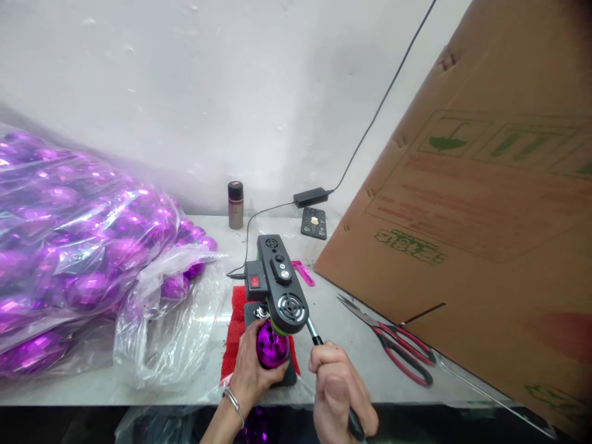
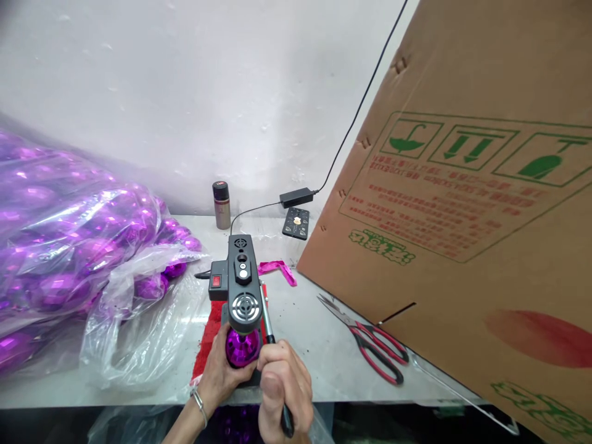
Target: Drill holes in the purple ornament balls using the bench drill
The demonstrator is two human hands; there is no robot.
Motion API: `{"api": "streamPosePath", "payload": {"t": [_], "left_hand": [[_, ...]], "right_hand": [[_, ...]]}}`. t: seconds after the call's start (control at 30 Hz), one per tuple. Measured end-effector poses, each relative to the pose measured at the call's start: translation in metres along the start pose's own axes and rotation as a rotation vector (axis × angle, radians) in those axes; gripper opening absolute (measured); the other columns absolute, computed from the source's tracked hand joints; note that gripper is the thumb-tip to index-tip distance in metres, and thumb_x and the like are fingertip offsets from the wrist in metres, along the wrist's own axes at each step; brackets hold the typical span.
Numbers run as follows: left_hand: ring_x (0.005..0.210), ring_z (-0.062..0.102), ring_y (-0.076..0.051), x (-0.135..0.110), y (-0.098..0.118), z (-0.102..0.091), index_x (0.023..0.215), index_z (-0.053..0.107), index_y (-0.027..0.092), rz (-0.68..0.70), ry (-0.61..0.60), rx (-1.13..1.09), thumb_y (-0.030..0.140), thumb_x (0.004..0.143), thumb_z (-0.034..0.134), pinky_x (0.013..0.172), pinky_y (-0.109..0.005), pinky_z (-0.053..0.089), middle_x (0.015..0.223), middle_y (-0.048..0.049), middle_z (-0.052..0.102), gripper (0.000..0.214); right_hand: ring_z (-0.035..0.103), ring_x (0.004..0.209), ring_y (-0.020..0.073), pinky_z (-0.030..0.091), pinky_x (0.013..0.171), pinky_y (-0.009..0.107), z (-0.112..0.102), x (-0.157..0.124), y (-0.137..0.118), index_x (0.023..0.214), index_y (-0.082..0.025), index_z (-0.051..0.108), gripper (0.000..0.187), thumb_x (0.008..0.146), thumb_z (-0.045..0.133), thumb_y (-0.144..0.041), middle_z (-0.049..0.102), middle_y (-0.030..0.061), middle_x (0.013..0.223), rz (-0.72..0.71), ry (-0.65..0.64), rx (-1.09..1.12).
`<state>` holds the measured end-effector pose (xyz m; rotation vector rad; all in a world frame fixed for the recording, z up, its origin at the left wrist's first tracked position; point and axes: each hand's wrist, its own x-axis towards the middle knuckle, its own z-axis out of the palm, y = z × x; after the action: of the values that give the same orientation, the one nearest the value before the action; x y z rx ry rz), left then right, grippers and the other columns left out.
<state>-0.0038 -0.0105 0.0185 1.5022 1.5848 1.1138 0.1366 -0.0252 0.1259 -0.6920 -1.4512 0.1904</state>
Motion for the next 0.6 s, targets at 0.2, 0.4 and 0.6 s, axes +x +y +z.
{"api": "streamPosePath", "payload": {"t": [0.2, 0.4, 0.6], "left_hand": [[0.129, 0.073, -0.042, 0.0002, 0.0007, 0.0009, 0.140, 0.063, 0.018, -0.005, 0.014, -0.001, 0.040, 0.063, 0.088, 0.114, -0.066, 0.058, 0.135, -0.0177, 0.076, 0.083], [0.128, 0.074, -0.043, 0.0007, 0.0027, 0.0000, 0.138, 0.063, 0.019, 0.009, 0.020, -0.017, 0.037, 0.062, 0.089, 0.113, -0.066, 0.058, 0.133, -0.0164, 0.077, 0.082], [0.129, 0.074, -0.042, 0.0011, 0.0018, 0.0015, 0.139, 0.062, 0.019, 0.045, 0.023, -0.008, 0.035, 0.064, 0.088, 0.114, -0.066, 0.058, 0.136, -0.0175, 0.077, 0.081]], "right_hand": [[0.054, 0.063, 0.0124, 0.047, 0.061, 0.029, 0.0012, -0.0012, -0.0008, 0.079, -0.022, 0.052, 0.035, 0.114, 0.046, -0.020, 0.060, -0.0014, 0.075, 0.003, 0.014, -0.013], [0.055, 0.061, 0.0125, 0.048, 0.062, 0.030, 0.0024, -0.0020, -0.0024, 0.078, -0.023, 0.050, 0.038, 0.115, 0.044, -0.020, 0.059, -0.0018, 0.073, 0.014, 0.041, -0.046], [0.054, 0.060, 0.0128, 0.045, 0.059, 0.030, 0.0050, -0.0035, -0.0016, 0.077, -0.023, 0.050, 0.037, 0.114, 0.045, -0.019, 0.057, -0.0018, 0.071, 0.016, 0.069, -0.036]]}}
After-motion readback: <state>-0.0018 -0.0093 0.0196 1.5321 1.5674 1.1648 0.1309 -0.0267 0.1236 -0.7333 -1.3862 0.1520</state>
